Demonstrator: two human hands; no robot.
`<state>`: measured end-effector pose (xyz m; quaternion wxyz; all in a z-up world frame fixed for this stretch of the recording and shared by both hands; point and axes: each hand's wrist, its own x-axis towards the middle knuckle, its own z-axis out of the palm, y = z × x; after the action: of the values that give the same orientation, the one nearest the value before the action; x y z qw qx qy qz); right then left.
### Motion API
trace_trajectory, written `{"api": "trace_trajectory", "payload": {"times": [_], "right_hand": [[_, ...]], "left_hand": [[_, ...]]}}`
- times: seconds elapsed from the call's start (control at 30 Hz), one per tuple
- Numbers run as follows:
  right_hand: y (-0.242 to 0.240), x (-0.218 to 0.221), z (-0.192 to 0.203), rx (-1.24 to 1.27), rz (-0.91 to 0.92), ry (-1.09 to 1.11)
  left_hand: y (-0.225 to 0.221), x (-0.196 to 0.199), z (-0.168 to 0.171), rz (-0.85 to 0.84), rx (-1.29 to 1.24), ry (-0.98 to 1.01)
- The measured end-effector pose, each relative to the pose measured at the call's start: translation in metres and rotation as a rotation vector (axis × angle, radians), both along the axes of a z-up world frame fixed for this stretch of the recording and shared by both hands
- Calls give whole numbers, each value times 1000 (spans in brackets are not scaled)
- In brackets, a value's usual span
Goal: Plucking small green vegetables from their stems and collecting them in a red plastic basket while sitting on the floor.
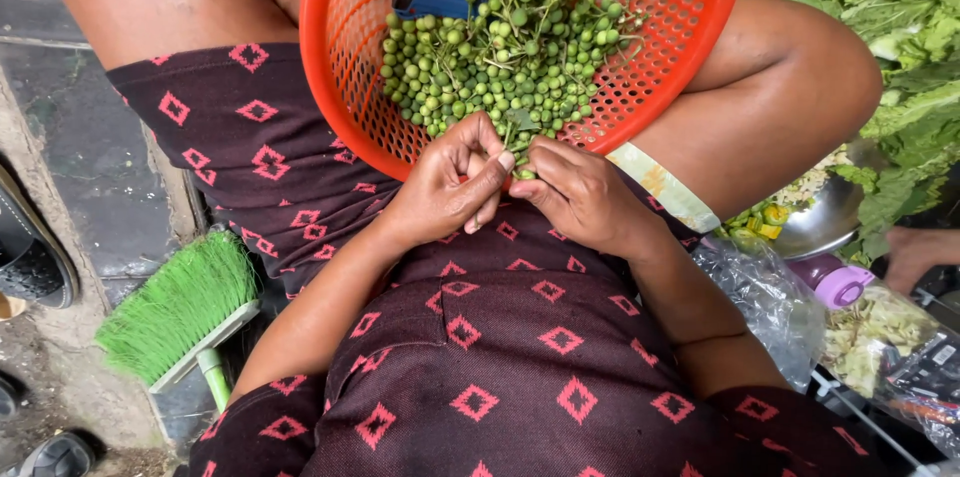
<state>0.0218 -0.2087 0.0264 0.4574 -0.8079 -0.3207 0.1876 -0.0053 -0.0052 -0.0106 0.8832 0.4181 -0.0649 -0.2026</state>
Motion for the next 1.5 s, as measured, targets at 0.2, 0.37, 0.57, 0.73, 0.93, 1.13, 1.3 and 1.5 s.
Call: {"api": "trace_trajectory", "payload": {"times": [0.2, 0.37, 0.57, 0.73, 0.93, 1.13, 1.3, 1.5], "right_hand": [[3, 10, 39, 83, 125, 173], [4, -2, 83, 224, 201, 374], [-3, 21, 46, -67, -41, 29], [21, 8, 47, -36, -137, 140], [-1, -1, 29, 240, -276, 417], [-101, 51, 37, -8, 130, 74], [-125, 62, 67, -81, -818, -564], [25, 60, 36, -197, -86, -208]], "left_hand": [[-6, -7, 6, -48, -76, -21], [17, -9, -13, 18, 0, 31], [9, -19, -12, -85, -27, 7], [9, -17, -10, -134, 55, -14], [6, -14, -9, -144, 98, 56], [12, -11, 3, -51, 412, 61], [23, -14, 10, -312, 615, -79], [20, -14, 5, -489, 593, -130]]}}
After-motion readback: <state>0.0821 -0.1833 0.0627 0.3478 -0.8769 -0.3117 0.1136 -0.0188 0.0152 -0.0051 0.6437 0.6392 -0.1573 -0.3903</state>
